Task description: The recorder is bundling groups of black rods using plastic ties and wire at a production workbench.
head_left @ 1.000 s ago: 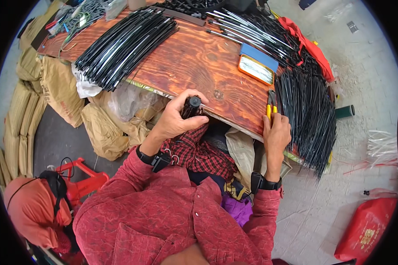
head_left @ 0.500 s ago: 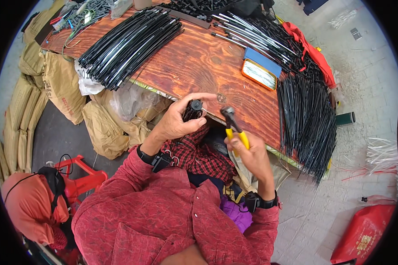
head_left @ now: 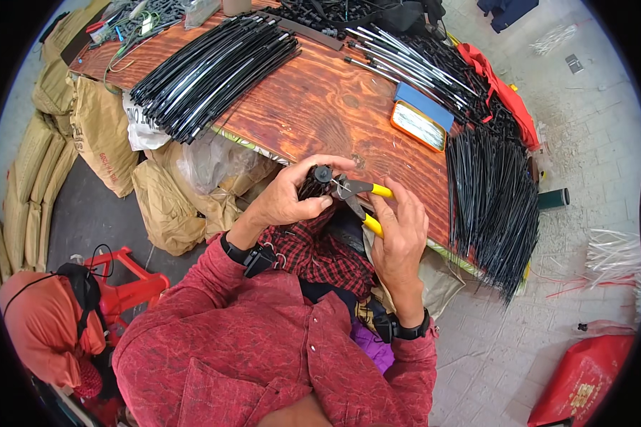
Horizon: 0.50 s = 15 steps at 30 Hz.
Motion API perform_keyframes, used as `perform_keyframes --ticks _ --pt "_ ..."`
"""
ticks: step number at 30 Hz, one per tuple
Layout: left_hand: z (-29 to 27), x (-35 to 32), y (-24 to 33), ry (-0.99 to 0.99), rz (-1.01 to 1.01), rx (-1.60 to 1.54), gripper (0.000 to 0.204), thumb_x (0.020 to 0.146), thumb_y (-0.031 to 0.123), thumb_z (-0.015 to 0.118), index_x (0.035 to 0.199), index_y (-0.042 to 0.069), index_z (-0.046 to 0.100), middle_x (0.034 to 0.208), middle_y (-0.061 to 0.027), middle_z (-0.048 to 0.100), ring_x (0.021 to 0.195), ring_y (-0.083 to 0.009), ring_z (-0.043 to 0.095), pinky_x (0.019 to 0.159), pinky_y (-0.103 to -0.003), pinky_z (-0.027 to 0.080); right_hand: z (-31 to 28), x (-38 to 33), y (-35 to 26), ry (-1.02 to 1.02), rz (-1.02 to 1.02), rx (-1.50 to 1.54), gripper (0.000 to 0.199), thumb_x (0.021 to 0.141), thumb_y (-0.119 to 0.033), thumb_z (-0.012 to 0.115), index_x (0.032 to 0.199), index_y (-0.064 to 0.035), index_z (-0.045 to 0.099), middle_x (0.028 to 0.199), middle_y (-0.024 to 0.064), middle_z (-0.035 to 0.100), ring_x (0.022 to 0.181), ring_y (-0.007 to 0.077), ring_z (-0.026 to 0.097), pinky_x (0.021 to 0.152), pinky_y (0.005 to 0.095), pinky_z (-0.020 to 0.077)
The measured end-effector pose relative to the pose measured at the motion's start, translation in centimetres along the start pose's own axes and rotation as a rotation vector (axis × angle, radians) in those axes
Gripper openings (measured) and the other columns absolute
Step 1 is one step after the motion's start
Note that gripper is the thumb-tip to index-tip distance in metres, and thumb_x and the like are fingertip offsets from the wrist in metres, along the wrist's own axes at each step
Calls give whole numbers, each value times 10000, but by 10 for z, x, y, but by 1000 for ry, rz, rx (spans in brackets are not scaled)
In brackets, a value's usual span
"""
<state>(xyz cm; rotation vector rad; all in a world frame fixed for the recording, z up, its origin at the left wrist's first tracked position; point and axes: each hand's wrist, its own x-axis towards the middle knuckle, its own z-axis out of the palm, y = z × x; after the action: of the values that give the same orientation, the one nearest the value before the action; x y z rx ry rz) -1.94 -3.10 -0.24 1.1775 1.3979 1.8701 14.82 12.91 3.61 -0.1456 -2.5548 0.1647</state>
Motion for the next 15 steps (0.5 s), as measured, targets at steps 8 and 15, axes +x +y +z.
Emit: perform_keyframes --ticks 8,15 --pt "-4 1 3 -99 -50 -31 615 803 98 642 1395 -11 514 1338 -102 602 1203 -160 569 1057 -321 422 -7 4 6 28 -46 14 312 744 -118 739 1056 -110 744 1119 100 639 1001 295 600 842 440 471" --pt "2 2 -1 -49 -65 -37 601 781 130 685 1353 -10 566 1233 -73 634 1078 -122 584 982 -298 448 -22 8 17 -128 -70 120 273 728 -224 843 906 -59 718 859 85 631 740 260 602 607 369 479"
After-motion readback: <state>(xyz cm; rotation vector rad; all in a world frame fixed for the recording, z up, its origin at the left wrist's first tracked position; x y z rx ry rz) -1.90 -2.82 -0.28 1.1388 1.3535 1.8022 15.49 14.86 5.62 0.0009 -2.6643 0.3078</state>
